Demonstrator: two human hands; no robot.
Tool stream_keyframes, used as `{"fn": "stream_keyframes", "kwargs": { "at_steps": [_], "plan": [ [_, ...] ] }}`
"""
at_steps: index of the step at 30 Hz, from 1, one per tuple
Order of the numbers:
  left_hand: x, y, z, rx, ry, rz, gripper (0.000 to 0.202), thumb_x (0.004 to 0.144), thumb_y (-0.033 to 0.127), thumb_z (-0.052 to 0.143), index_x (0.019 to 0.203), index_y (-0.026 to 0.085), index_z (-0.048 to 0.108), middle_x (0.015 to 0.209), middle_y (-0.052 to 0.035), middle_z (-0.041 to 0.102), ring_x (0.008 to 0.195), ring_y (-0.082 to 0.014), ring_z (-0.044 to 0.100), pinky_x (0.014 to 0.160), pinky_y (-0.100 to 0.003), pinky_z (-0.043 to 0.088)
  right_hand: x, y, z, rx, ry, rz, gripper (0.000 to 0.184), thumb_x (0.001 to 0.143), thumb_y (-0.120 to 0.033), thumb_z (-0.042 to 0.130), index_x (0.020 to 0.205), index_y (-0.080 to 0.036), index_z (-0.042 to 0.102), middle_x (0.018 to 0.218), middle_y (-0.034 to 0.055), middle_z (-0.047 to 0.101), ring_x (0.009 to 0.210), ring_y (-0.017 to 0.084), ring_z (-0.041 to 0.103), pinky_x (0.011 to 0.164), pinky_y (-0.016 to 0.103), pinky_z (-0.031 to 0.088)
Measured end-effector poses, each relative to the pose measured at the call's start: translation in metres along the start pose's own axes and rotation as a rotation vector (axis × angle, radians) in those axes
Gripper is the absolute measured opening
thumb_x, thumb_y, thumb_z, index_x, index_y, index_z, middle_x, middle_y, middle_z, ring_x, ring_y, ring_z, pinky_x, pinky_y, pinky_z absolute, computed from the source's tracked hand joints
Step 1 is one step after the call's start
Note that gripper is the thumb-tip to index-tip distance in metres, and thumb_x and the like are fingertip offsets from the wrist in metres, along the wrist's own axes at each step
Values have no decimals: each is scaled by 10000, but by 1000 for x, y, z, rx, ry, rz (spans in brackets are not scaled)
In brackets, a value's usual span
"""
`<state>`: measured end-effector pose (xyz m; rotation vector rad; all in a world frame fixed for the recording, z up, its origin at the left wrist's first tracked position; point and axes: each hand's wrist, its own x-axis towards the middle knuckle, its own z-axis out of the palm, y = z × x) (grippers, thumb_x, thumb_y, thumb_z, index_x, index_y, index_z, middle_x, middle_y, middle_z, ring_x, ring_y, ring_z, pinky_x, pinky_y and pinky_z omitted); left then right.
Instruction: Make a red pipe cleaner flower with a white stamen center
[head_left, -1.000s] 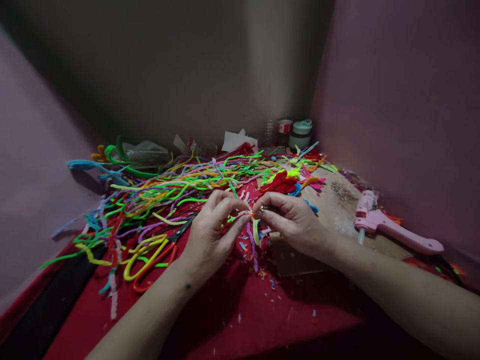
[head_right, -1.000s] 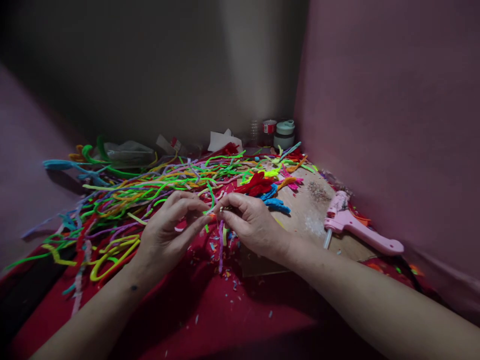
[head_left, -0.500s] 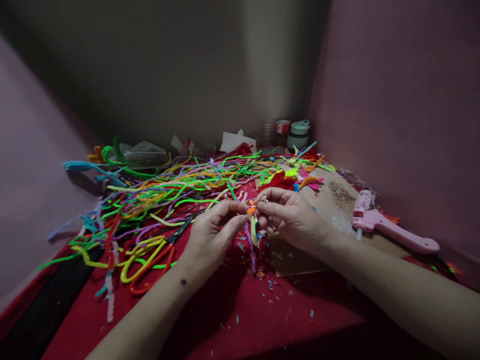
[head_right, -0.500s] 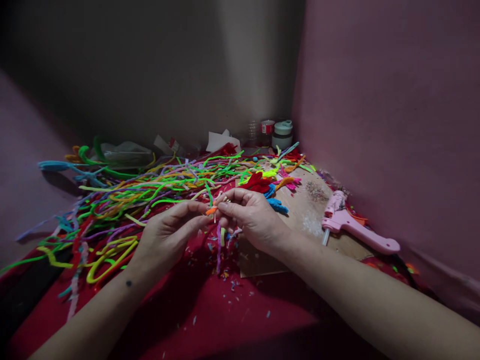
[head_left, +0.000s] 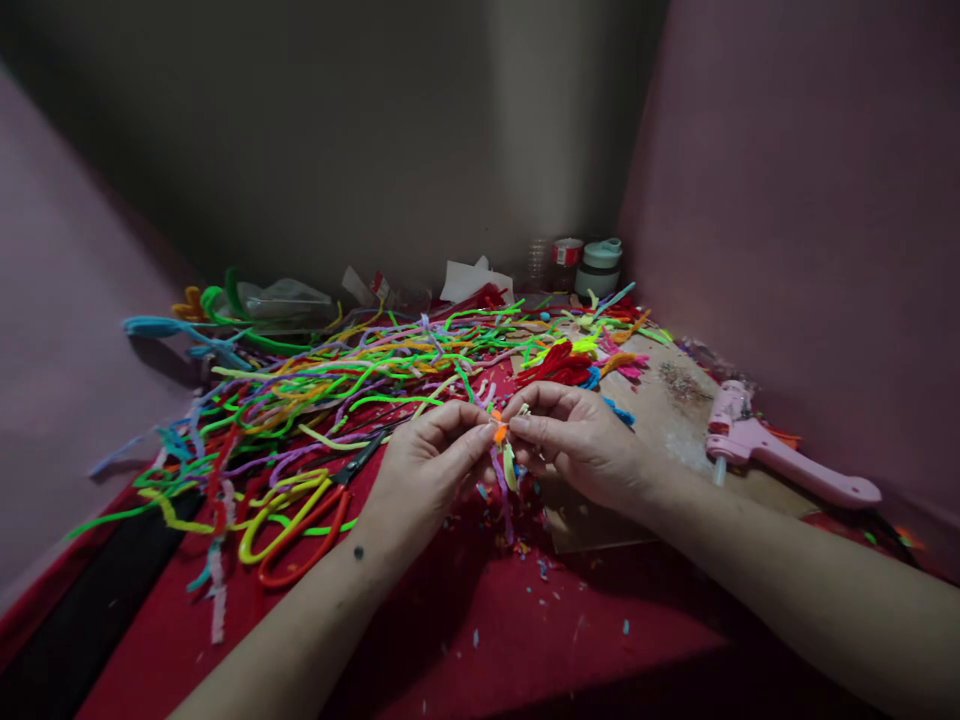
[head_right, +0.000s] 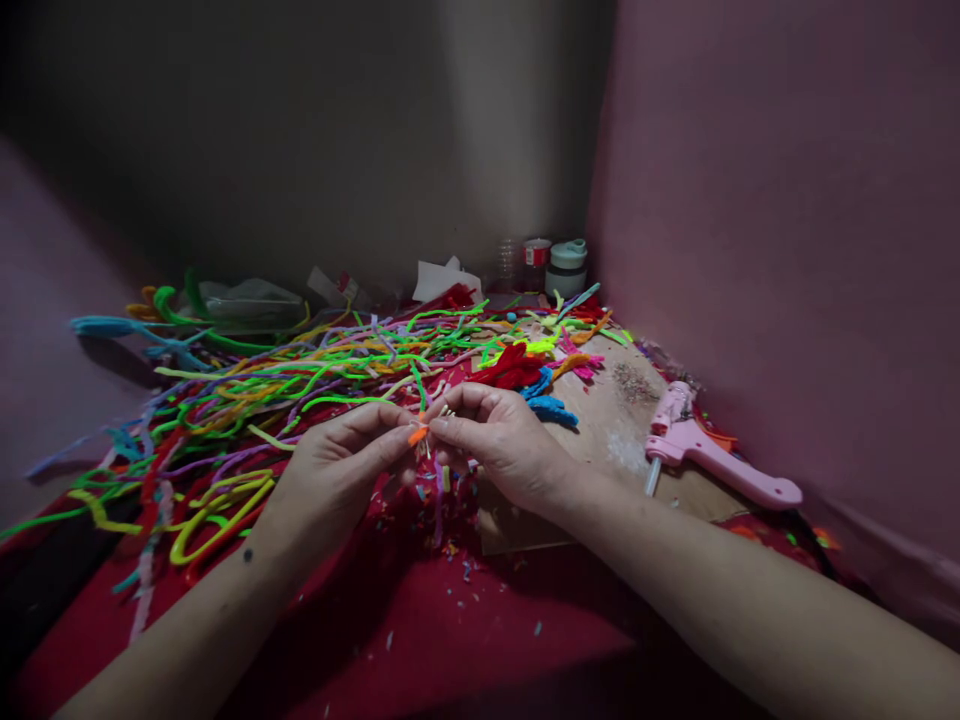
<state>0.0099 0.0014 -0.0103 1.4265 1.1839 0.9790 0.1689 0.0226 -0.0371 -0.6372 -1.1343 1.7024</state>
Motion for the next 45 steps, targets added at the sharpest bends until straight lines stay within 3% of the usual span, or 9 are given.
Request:
{"fn": "stream_keyframes", "kwargs": {
  "at_steps": [5, 10, 15, 18, 27, 33, 40, 45],
  "plan": [
    [-3, 1, 2, 94, 59, 111, 139, 788, 287, 587, 761, 153, 613, 558, 31, 561, 475, -70, 443, 460, -190, 340, -1, -1, 2, -37, 3, -8, 175, 676, -257, 730, 762, -170, 605, 609, -46, 536, 460, 54, 452, 436, 194, 357],
    [-3, -3, -1, 376, 108, 290, 120, 808, 251, 552, 773, 166, 629, 646, 10, 599, 541, -94, 507, 513, -206, 389, -1, -1, 1, -38, -15, -16, 169, 678, -242, 729, 768, -163, 609, 597, -46, 525, 481, 54, 434, 460, 193, 358],
    [1, -5, -8, 680, 42, 506, 123, 818, 195, 518, 720, 180, 590, 638, 6, 568, 584, -109, 510, 549, -212, 378, -1, 2, 0, -65, -40, -32, 160, 688, -228, 723, 792, -169, 615, 600, -46, 526, 486, 55, 430, 455, 186, 342],
    [3, -4, -10, 746, 8, 550, 129, 816, 180, 512, 699, 179, 565, 604, 19, 531, 552, -100, 469, 534, -209, 351, -1, 3, -1, -64, -51, -15, 186, 681, -228, 730, 815, -171, 613, 597, -52, 525, 473, 47, 424, 452, 182, 334],
    [0, 0, -11, 706, -52, 474, 193, 832, 235, 512, 655, 173, 555, 577, 30, 499, 536, -93, 445, 538, -208, 336, -3, 1, 0, -103, -57, 23, 206, 676, -258, 729, 810, -168, 601, 628, -36, 560, 465, 56, 461, 455, 197, 344],
    [1, 2, -13, 612, -92, 313, 247, 840, 301, 501, 635, 171, 546, 554, 38, 462, 510, -90, 410, 498, -209, 321, -4, -1, 1, -92, -67, 49, 91, 734, -210, 643, 812, -176, 608, 628, -30, 566, 473, 65, 472, 471, 209, 370],
    [-1, 5, -14, 471, -132, 210, 273, 827, 345, 515, 615, 173, 527, 529, 45, 443, 486, -84, 388, 456, -197, 309, -5, -3, 4, -261, -33, -78, 50, 734, -192, 641, 770, -168, 615, 576, -50, 529, 473, 54, 441, 446, 189, 346],
    [-1, 7, -15, 523, -158, 200, 296, 815, 351, 525, 582, 171, 496, 505, 52, 392, 461, -74, 340, 418, -188, 267, -7, -2, 5, -369, -62, -152, 37, 748, -178, 630, 778, -162, 616, 646, -37, 557, 536, 60, 468, 480, 192, 364]
  ]
}}
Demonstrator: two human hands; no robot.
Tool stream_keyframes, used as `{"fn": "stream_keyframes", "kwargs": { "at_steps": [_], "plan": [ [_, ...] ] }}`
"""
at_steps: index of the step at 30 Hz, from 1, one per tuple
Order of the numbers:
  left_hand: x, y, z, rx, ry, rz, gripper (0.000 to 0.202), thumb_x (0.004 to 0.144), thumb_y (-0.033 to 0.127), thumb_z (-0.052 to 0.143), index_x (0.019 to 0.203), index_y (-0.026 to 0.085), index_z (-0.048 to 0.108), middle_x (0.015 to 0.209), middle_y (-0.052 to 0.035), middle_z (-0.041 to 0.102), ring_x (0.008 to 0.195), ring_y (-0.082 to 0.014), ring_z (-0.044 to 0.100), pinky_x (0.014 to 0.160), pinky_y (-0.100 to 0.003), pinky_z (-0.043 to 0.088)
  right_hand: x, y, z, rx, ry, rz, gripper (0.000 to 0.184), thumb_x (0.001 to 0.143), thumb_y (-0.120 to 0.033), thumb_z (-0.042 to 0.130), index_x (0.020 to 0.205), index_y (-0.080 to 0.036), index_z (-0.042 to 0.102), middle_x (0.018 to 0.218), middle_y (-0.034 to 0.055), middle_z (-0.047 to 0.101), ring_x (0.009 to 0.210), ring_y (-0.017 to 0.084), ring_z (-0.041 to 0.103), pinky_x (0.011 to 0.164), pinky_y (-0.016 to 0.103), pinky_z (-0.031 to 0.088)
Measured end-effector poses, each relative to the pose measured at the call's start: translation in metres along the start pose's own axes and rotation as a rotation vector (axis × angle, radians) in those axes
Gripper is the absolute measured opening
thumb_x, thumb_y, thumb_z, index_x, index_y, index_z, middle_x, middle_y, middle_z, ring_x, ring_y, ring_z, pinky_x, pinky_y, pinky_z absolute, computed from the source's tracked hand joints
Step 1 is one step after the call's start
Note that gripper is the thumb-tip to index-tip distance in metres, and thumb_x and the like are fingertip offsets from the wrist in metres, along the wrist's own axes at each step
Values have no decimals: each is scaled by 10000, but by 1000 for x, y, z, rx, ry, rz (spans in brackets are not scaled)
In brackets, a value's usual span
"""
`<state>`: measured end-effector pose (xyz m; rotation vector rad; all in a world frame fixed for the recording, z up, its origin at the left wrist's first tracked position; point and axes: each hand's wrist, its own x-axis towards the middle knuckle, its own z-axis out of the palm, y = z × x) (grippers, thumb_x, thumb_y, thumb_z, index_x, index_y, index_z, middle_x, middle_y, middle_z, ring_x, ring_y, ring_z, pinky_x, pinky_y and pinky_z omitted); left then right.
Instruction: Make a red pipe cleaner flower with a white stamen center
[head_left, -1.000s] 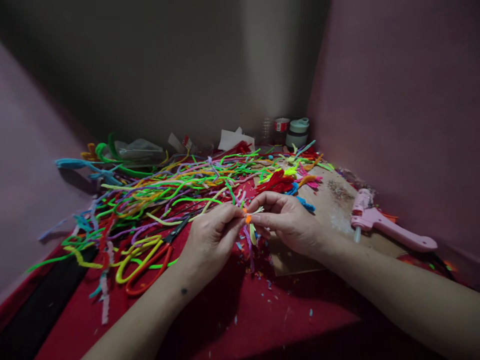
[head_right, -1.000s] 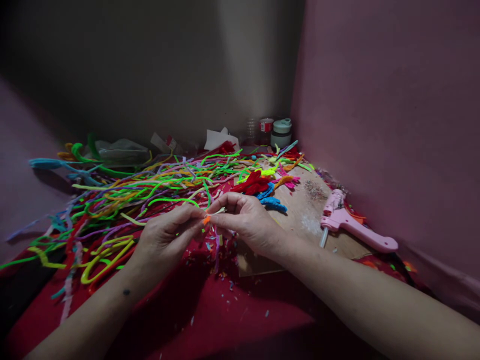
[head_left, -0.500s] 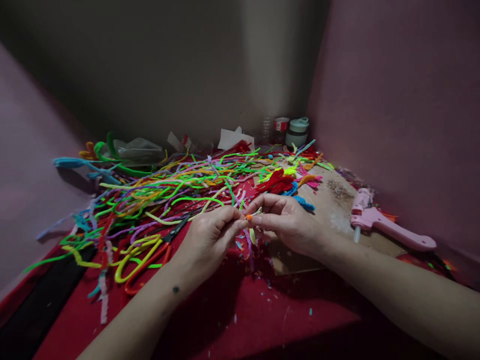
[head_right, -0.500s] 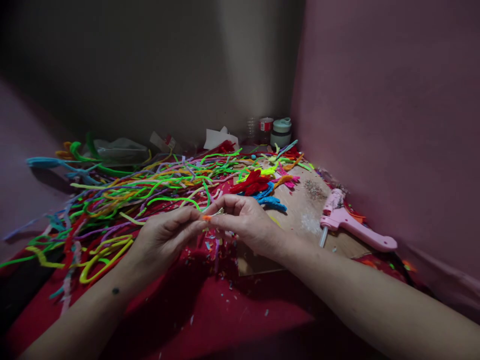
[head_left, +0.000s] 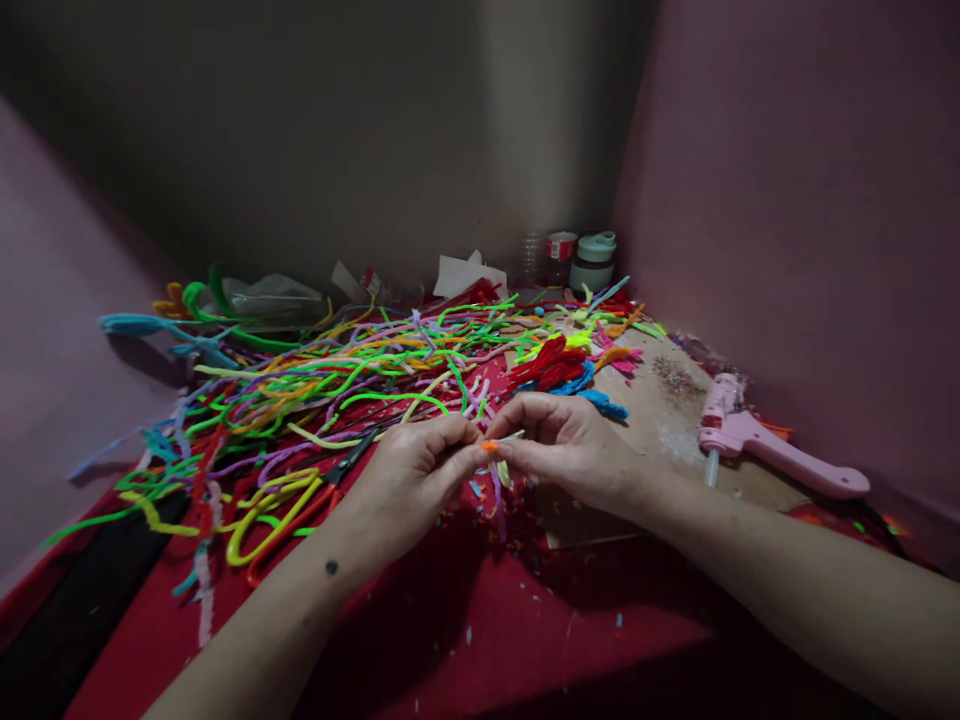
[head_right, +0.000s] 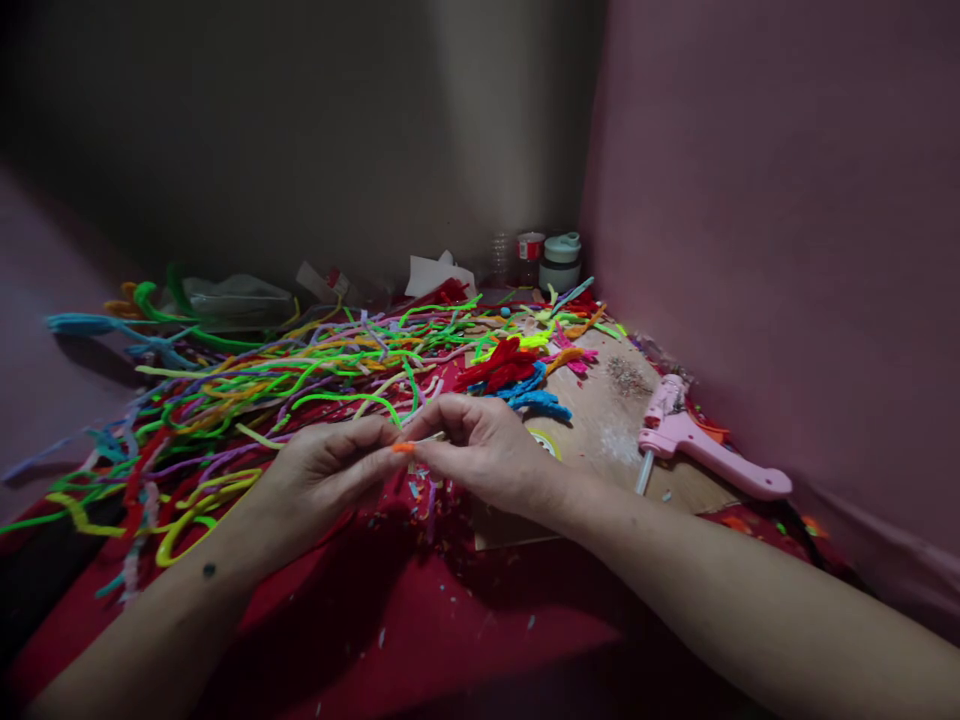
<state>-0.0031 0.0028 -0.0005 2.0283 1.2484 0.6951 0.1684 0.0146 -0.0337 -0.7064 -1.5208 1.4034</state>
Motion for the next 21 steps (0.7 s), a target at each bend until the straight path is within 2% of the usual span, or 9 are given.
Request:
{"fn": "stream_keyframes", "kwargs": {
  "at_steps": [6, 11, 15, 21],
  "plan": [
    [0, 0, 0, -8, -49, -29, 312, 815, 366, 515, 577, 165, 510, 490, 51, 394, 447, -71, 356, 413, -189, 283, -1, 1, 1, -24, -26, -3, 25, 749, -152, 620, 759, -162, 599, 644, -38, 552, 541, 62, 471, 493, 196, 369],
    [1, 0, 1, -178, -52, -153, 268, 791, 337, 550, 592, 158, 549, 479, 28, 500, 431, -79, 431, 412, -192, 330, -1, 2, 0, -90, 13, -68, 51, 748, -123, 594, 747, -173, 603, 648, -38, 562, 566, 75, 484, 525, 210, 379],
    [3, 2, -1, -394, -114, -254, 143, 752, 289, 594, 693, 159, 586, 520, 11, 575, 427, -101, 497, 422, -212, 398, -1, 3, 1, -111, 65, -91, 76, 744, -104, 575, 749, -173, 607, 655, -33, 566, 584, 81, 493, 538, 215, 386],
    [2, 1, -2, -473, -117, -255, 179, 770, 315, 597, 696, 153, 582, 525, 0, 594, 436, -103, 517, 427, -211, 412, -2, 2, 2, -18, 51, -37, 54, 743, -118, 586, 757, -168, 600, 637, -38, 556, 539, 67, 472, 494, 202, 373]
  ]
}}
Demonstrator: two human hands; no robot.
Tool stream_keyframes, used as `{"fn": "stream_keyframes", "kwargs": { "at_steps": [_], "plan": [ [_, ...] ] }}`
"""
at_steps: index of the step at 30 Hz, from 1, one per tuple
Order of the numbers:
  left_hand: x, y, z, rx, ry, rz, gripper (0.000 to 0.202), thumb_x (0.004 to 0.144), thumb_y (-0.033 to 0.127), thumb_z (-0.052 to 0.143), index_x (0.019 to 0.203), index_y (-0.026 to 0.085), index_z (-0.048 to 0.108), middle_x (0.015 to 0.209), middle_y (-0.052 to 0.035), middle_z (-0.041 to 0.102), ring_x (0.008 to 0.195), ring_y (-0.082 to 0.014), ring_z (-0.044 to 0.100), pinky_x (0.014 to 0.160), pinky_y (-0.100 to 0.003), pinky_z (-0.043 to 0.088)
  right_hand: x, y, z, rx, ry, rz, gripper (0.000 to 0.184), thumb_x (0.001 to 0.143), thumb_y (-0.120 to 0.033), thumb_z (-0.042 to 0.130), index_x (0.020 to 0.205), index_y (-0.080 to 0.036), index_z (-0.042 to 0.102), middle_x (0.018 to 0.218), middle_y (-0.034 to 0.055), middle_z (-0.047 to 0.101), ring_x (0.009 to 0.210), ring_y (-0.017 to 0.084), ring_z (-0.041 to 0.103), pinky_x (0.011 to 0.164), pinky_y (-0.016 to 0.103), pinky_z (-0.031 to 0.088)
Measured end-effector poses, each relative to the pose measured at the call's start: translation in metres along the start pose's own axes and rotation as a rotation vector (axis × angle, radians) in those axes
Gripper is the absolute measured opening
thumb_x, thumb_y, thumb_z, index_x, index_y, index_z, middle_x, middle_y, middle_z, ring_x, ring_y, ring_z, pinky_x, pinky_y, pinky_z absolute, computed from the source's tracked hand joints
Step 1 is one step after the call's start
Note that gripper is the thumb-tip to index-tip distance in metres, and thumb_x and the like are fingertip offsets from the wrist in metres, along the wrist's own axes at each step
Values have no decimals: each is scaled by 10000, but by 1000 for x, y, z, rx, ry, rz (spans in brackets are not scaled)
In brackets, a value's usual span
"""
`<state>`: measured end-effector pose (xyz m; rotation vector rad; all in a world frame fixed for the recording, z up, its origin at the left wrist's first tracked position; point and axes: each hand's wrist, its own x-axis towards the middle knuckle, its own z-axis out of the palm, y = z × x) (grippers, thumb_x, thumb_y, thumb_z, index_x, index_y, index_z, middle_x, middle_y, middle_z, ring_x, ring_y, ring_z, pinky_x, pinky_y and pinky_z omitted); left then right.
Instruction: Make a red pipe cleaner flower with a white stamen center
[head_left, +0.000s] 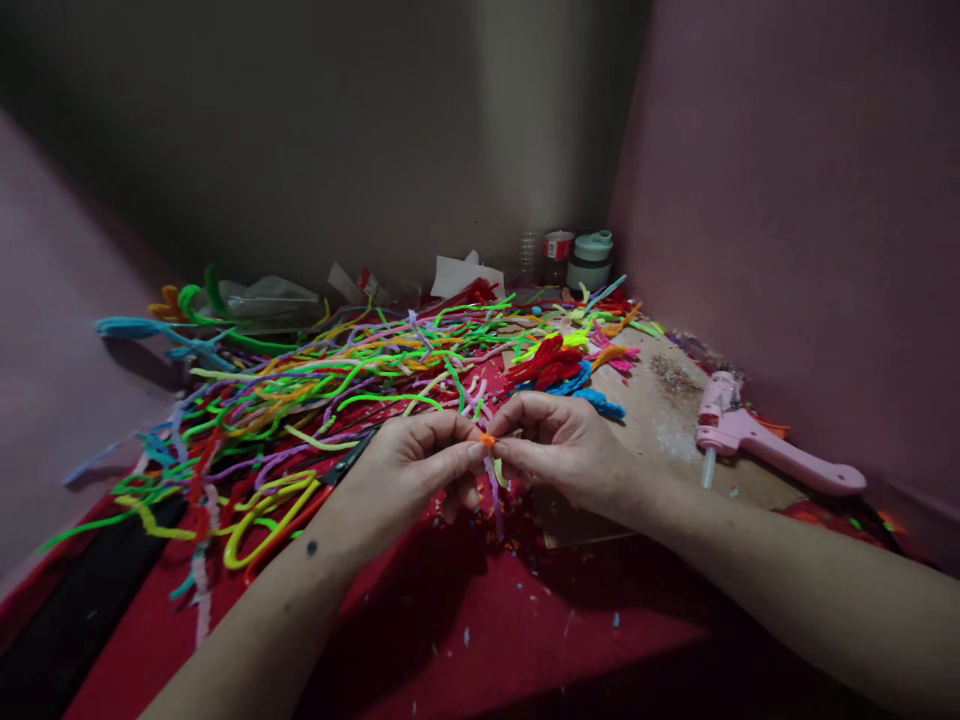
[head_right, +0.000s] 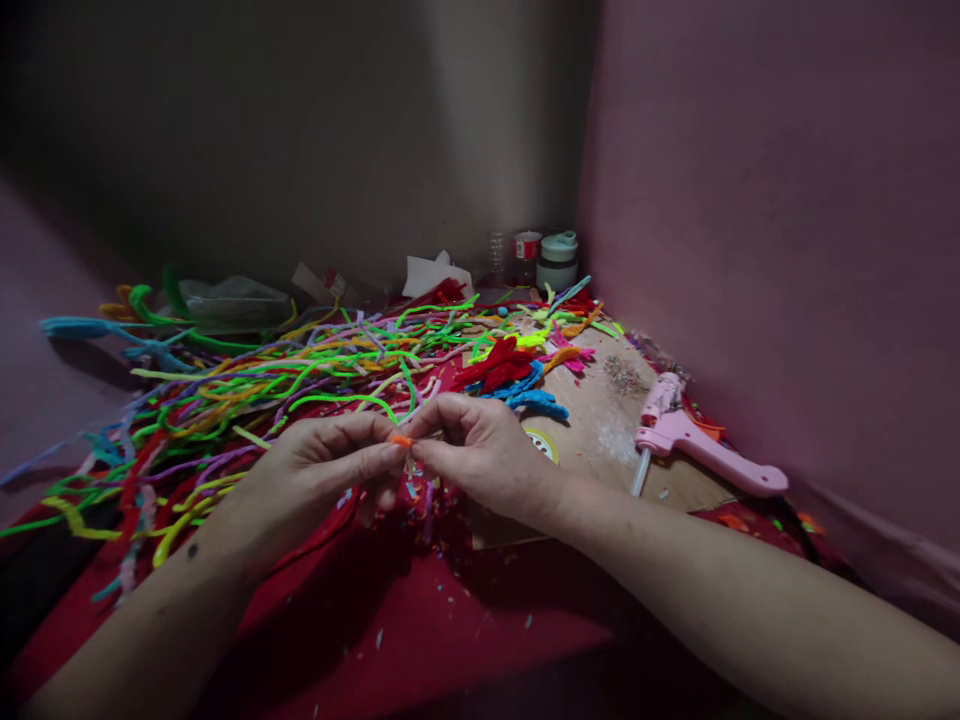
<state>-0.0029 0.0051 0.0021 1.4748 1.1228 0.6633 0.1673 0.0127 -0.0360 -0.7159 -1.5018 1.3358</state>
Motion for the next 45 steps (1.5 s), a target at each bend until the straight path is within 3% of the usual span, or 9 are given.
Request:
{"fn": "stream_keyframes", "kwargs": {
  "at_steps": [8, 12, 16, 21, 29, 38, 45],
  "plan": [
    [0, 1, 6, 109, 51, 60, 126, 735, 275, 629, 741, 152, 600, 572, 16, 580, 482, -104, 515, 480, -223, 424, -3, -2, 2, -304, 82, -154, 66, 774, -116, 556, 787, -161, 602, 698, -8, 599, 624, 95, 540, 571, 222, 431],
    [0, -5, 12, 318, 184, 203, 191, 782, 347, 580, 717, 167, 588, 549, 28, 546, 483, -104, 492, 480, -221, 398, -6, 3, 3, -466, 104, -303, 122, 769, -67, 525, 801, -165, 591, 726, 0, 607, 657, 100, 563, 611, 219, 450],
    [-1, -10, 15, 490, 273, 351, 183, 836, 299, 514, 750, 175, 619, 599, 20, 577, 541, -103, 509, 533, -216, 401, -8, 8, 4, -491, 128, -369, 183, 764, -51, 512, 895, -162, 574, 784, 18, 619, 716, 118, 592, 638, 228, 474],
    [-2, -9, 14, 514, 267, 389, 158, 822, 307, 544, 806, 174, 627, 686, 5, 633, 604, -112, 551, 576, -219, 417, -7, 9, 5, -463, 148, -410, 228, 768, -47, 518, 961, -164, 552, 821, 23, 622, 734, 112, 607, 655, 222, 491],
    [-2, -7, 16, 496, 311, 333, 209, 848, 312, 500, 731, 169, 599, 598, 16, 582, 539, -105, 518, 540, -223, 405, -9, 10, 4, -396, 112, -333, 237, 771, -62, 523, 973, -185, 506, 839, 13, 597, 743, 112, 587, 651, 230, 476],
    [-4, -9, 14, 369, 371, 269, 247, 836, 374, 509, 736, 167, 599, 607, 4, 579, 522, -115, 514, 513, -239, 415, -3, -2, 7, 218, 83, 37, 169, 756, -179, 601, 816, -190, 444, 683, -36, 528, 597, 91, 565, 534, 219, 484],
    [-4, -9, 15, 363, 377, 256, 255, 831, 384, 511, 733, 167, 600, 613, -4, 577, 532, -123, 518, 520, -248, 428, -1, -8, 5, 292, 67, 82, 128, 740, -182, 626, 754, -168, 499, 650, -29, 565, 578, 91, 592, 528, 214, 506]
  ]
}}
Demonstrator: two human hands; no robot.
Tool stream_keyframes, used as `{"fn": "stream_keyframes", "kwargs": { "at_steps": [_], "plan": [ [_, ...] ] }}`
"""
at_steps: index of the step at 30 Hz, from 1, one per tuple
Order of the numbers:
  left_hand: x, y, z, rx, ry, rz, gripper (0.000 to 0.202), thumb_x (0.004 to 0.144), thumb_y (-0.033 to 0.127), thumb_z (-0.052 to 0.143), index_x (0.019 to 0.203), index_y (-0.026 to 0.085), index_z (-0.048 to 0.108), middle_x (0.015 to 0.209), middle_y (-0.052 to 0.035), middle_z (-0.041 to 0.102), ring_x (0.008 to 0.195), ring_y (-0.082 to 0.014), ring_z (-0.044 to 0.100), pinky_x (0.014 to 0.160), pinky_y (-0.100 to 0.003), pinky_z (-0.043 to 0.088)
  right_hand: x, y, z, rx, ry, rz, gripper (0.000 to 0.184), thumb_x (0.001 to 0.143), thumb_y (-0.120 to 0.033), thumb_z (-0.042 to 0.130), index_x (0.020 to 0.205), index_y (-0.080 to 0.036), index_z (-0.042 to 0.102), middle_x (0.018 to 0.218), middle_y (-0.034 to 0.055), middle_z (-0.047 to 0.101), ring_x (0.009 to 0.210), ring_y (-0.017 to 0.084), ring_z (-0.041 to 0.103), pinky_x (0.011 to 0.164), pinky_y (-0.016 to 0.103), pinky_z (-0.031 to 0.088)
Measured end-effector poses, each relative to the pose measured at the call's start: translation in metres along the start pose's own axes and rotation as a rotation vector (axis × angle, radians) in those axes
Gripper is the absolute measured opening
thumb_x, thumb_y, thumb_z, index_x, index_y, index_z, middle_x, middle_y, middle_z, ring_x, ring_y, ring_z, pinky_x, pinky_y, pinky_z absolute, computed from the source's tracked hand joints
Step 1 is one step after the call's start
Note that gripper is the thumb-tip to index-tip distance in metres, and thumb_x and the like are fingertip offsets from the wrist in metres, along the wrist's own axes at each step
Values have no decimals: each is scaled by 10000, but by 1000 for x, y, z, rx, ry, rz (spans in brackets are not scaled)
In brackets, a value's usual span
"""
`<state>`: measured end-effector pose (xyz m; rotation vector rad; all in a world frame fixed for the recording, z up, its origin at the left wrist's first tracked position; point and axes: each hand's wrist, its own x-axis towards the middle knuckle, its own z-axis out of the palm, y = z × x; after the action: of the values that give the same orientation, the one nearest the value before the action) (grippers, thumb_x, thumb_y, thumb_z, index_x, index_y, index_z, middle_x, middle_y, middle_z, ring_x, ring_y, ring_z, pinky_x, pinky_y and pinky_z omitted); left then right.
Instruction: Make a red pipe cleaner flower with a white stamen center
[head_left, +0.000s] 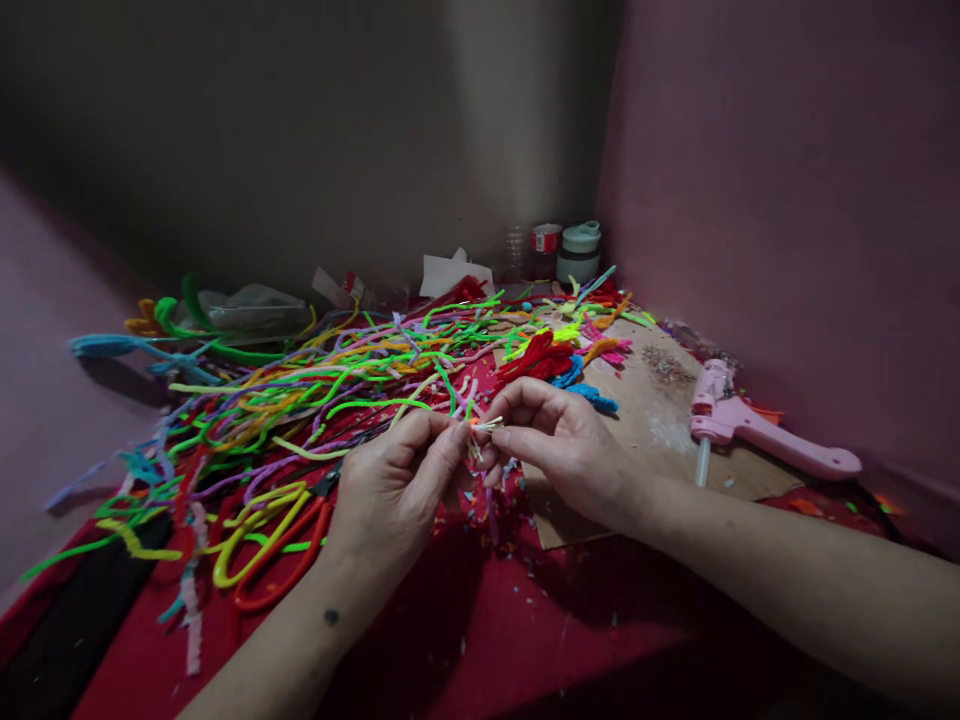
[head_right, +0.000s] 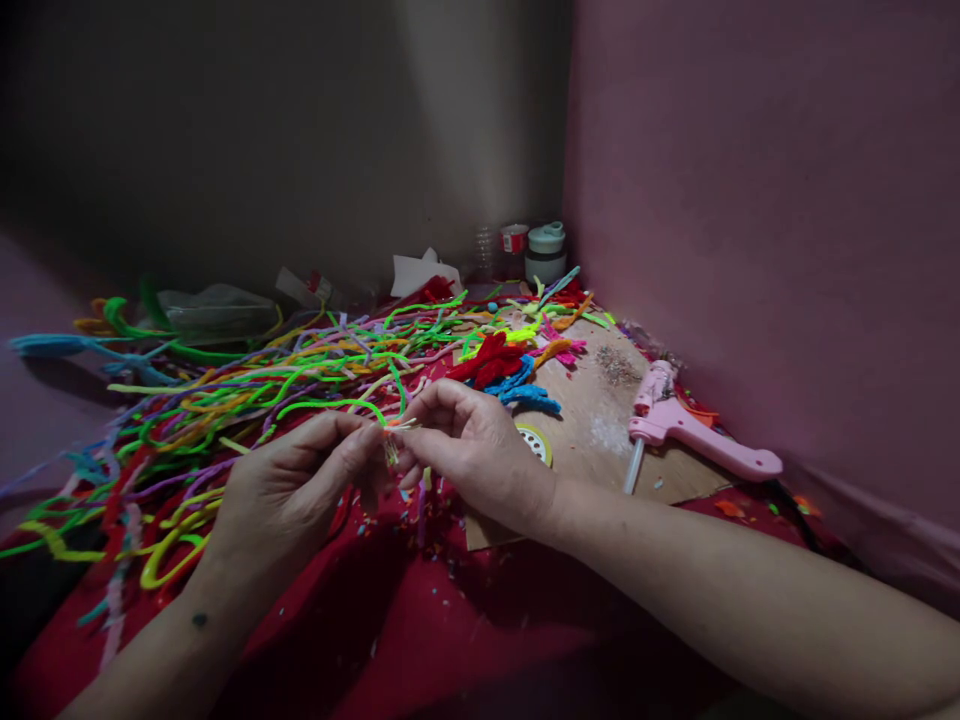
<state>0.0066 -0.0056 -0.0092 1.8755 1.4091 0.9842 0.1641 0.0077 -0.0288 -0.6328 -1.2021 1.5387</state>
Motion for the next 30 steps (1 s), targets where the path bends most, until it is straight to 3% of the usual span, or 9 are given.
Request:
{"fn": "stream_keyframes", "kwargs": {
  "at_steps": [11, 30],
  "plan": [
    [0, 2, 0, -47, -10, -18, 242, 819, 379, 530, 718, 169, 594, 612, -3, 588, 520, -122, 527, 508, -242, 433, 1, 5, 0, 39, 43, 6, 106, 772, -201, 616, 737, -153, 529, 614, -22, 626, 524, 92, 616, 512, 217, 539],
    [1, 6, -1, -104, 15, -7, 213, 820, 347, 542, 715, 168, 591, 602, 6, 618, 488, -111, 538, 474, -222, 442, 3, 4, -3, 106, -2, 47, 108, 730, -173, 663, 746, -144, 560, 621, -25, 648, 552, 111, 663, 569, 232, 564]
  ]
}}
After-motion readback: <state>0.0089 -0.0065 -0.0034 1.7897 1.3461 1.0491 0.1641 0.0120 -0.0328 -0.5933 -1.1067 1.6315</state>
